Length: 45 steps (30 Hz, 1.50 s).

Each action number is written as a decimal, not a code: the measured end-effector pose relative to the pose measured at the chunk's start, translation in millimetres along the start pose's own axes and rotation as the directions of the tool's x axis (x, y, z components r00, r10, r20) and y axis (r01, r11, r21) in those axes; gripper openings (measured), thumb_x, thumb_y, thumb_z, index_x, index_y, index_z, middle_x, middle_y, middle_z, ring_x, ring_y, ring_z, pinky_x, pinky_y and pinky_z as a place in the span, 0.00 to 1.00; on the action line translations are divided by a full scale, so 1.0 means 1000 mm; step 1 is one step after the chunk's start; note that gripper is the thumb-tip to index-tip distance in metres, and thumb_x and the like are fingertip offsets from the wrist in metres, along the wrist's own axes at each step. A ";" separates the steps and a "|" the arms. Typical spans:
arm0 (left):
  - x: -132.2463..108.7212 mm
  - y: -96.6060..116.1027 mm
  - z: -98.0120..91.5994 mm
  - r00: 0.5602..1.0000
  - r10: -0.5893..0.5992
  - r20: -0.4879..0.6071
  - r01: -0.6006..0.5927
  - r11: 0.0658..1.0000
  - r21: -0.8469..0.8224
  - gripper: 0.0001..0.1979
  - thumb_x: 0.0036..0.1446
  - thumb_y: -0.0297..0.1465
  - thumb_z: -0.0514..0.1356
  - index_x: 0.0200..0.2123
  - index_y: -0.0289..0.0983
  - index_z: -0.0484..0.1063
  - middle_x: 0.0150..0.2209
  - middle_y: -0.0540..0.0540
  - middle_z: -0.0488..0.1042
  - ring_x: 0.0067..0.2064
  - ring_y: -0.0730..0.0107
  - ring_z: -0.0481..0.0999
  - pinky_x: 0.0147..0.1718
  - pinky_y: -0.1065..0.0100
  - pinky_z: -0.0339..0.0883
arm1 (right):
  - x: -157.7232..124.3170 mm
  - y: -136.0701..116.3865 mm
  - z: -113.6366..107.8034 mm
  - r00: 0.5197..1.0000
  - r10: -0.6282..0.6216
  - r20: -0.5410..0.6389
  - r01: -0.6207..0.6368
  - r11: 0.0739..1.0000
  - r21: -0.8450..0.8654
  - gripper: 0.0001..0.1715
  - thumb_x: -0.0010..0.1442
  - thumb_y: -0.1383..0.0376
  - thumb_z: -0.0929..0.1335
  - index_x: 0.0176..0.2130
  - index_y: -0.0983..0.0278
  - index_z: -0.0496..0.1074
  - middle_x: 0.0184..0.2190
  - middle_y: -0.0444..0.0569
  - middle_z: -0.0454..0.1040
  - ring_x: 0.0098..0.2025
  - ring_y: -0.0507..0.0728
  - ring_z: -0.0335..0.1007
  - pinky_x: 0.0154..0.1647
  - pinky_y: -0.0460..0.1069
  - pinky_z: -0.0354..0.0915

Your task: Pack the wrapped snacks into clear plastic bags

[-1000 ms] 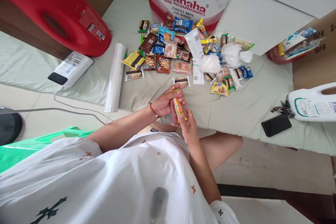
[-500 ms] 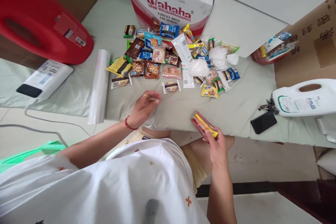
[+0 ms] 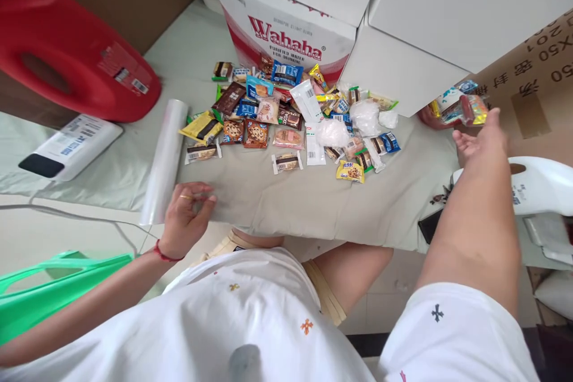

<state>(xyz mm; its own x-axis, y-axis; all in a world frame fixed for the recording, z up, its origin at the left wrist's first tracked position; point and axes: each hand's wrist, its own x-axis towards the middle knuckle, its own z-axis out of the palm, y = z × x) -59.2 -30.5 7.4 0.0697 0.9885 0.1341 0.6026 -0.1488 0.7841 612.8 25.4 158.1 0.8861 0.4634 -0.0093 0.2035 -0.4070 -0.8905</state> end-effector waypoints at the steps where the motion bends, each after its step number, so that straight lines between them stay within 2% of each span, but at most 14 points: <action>1: 0.001 -0.001 -0.005 1.000 0.002 -0.031 -0.001 1.000 0.027 0.10 0.61 0.38 0.59 0.44 0.41 0.71 0.48 0.41 0.72 0.46 0.59 0.77 0.44 0.56 0.77 | 0.001 -0.002 0.009 0.990 0.131 -0.055 -0.131 0.991 0.009 0.24 0.71 0.51 0.62 0.26 0.57 0.58 0.31 0.54 0.77 0.28 0.51 0.74 0.26 0.50 0.67; 3: 0.004 -0.005 -0.015 0.994 0.022 -0.111 -0.012 0.996 0.089 0.09 0.60 0.38 0.60 0.43 0.42 0.71 0.47 0.42 0.72 0.41 0.60 0.76 0.44 0.55 0.76 | -0.018 0.006 0.027 0.951 0.300 -0.073 -0.299 0.954 0.025 0.20 0.68 0.59 0.69 0.27 0.59 0.60 0.28 0.49 0.75 0.27 0.50 0.73 0.27 0.49 0.67; 7: 0.013 -0.021 -0.030 0.948 0.054 -0.315 0.019 0.974 0.225 0.07 0.58 0.38 0.60 0.38 0.43 0.72 0.41 0.43 0.72 0.41 0.56 0.74 0.45 0.52 0.74 | -0.099 0.059 0.047 0.961 0.266 0.080 -0.269 0.963 0.031 0.09 0.59 0.67 0.73 0.29 0.65 0.71 0.24 0.45 0.74 0.25 0.47 0.70 0.30 0.47 0.70; 10: 0.024 -0.034 -0.040 0.903 0.071 -0.424 0.069 0.949 0.306 0.08 0.58 0.40 0.59 0.37 0.42 0.71 0.39 0.42 0.72 0.47 0.52 0.73 0.51 0.49 0.71 | -0.168 0.104 0.035 0.960 0.204 0.191 -0.219 0.974 0.062 0.15 0.51 0.60 0.78 0.31 0.67 0.75 0.28 0.48 0.78 0.26 0.48 0.71 0.28 0.45 0.71; 13: 0.036 -0.040 -0.056 0.876 0.078 -0.476 0.127 0.915 0.384 0.11 0.60 0.39 0.57 0.40 0.40 0.72 0.42 0.40 0.73 0.53 0.51 0.72 0.59 0.45 0.64 | -0.234 0.144 0.000 0.961 0.136 0.240 -0.164 0.982 0.099 0.27 0.42 0.50 0.81 0.34 0.67 0.78 0.30 0.49 0.79 0.27 0.50 0.72 0.25 0.45 0.71; 17: 0.053 -0.048 -0.081 0.898 -0.137 -0.418 0.333 0.832 0.444 0.27 0.59 0.40 0.61 0.58 0.33 0.68 0.61 0.32 0.69 0.66 0.43 0.64 0.65 0.41 0.58 | -0.297 0.192 -0.048 0.983 0.130 0.126 -0.146 0.982 0.122 0.30 0.39 0.46 0.82 0.33 0.64 0.79 0.31 0.50 0.80 0.23 0.52 0.71 0.19 0.47 0.69; 21: 0.068 -0.059 -0.100 0.885 -0.440 -0.152 0.457 0.756 0.469 0.33 0.58 0.43 0.61 0.62 0.32 0.66 0.62 0.27 0.69 0.66 0.37 0.66 0.63 0.42 0.62 | -0.330 0.217 -0.062 0.983 0.167 0.080 -0.176 0.977 0.119 0.23 0.40 0.47 0.82 0.31 0.57 0.79 0.30 0.51 0.79 0.21 0.55 0.69 0.14 0.50 0.64; 25: 0.076 -0.060 -0.111 0.857 -0.496 -0.141 0.497 0.725 0.477 0.30 0.63 0.47 0.55 0.62 0.34 0.67 0.59 0.29 0.72 0.61 0.40 0.72 0.61 0.44 0.65 | -0.345 0.205 -0.046 0.987 0.152 0.055 -0.160 0.968 0.191 0.22 0.43 0.51 0.82 0.33 0.60 0.79 0.32 0.49 0.79 0.24 0.51 0.69 0.17 0.46 0.66; 30: 0.074 -0.055 -0.114 0.850 -0.526 -0.021 0.433 0.676 0.596 0.24 0.59 0.44 0.60 0.51 0.33 0.73 0.55 0.29 0.72 0.58 0.39 0.73 0.57 0.48 0.68 | -0.351 0.166 -0.008 0.992 0.083 0.094 -0.104 0.964 0.245 0.22 0.45 0.53 0.81 0.33 0.64 0.78 0.30 0.46 0.78 0.25 0.48 0.68 0.22 0.43 0.66; 36: 0.025 -0.026 -0.103 0.952 -0.305 0.038 0.267 0.883 0.387 0.20 0.59 0.43 0.60 0.48 0.36 0.67 0.49 0.37 0.72 0.49 0.52 0.75 0.53 0.53 0.70 | -0.382 0.112 0.054 0.975 -0.064 0.213 -0.016 0.936 0.353 0.20 0.52 0.52 0.79 0.36 0.64 0.79 0.31 0.47 0.80 0.24 0.48 0.68 0.24 0.44 0.64; 38: 0.006 -0.007 -0.089 0.982 -0.177 0.063 0.153 0.946 0.285 0.18 0.58 0.42 0.61 0.47 0.38 0.65 0.48 0.40 0.71 0.47 0.56 0.74 0.51 0.55 0.71 | -0.402 0.093 0.078 0.924 -0.083 0.373 -0.067 0.926 0.372 0.20 0.53 0.52 0.79 0.35 0.64 0.79 0.31 0.47 0.80 0.24 0.48 0.67 0.24 0.45 0.64; 41: -0.014 0.020 -0.059 0.997 -0.015 0.082 -0.004 0.973 0.233 0.17 0.56 0.35 0.63 0.47 0.40 0.64 0.47 0.41 0.69 0.46 0.57 0.73 0.46 0.56 0.72 | -0.431 0.066 0.116 0.759 -0.090 0.645 -0.214 0.901 0.378 0.21 0.55 0.49 0.78 0.41 0.61 0.80 0.37 0.50 0.82 0.32 0.53 0.75 0.32 0.47 0.71; 43: -0.022 0.033 -0.035 0.993 0.032 0.117 -0.060 0.968 0.243 0.17 0.56 0.31 0.63 0.49 0.40 0.64 0.49 0.40 0.69 0.45 0.56 0.74 0.43 0.57 0.72 | -0.443 0.051 0.140 0.673 -0.108 0.732 -0.355 0.821 0.447 0.29 0.56 0.44 0.77 0.50 0.57 0.79 0.48 0.52 0.82 0.48 0.58 0.78 0.46 0.53 0.75; 45: -0.028 0.041 -0.014 0.983 0.071 0.169 -0.112 0.961 0.253 0.19 0.57 0.28 0.62 0.51 0.38 0.64 0.51 0.38 0.69 0.45 0.55 0.75 0.44 0.55 0.73 | -0.446 0.042 0.161 0.651 -0.099 0.753 -0.499 0.691 0.523 0.33 0.56 0.39 0.75 0.52 0.55 0.77 0.52 0.50 0.81 0.55 0.60 0.76 0.53 0.56 0.75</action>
<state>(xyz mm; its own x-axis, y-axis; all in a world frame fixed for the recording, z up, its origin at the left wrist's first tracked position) -47.2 -64.1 44.2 0.2451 0.9658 0.0850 0.7725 -0.2475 0.5848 159.1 -71.9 51.9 0.2434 0.9343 -0.2605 -0.5193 -0.1013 -0.8485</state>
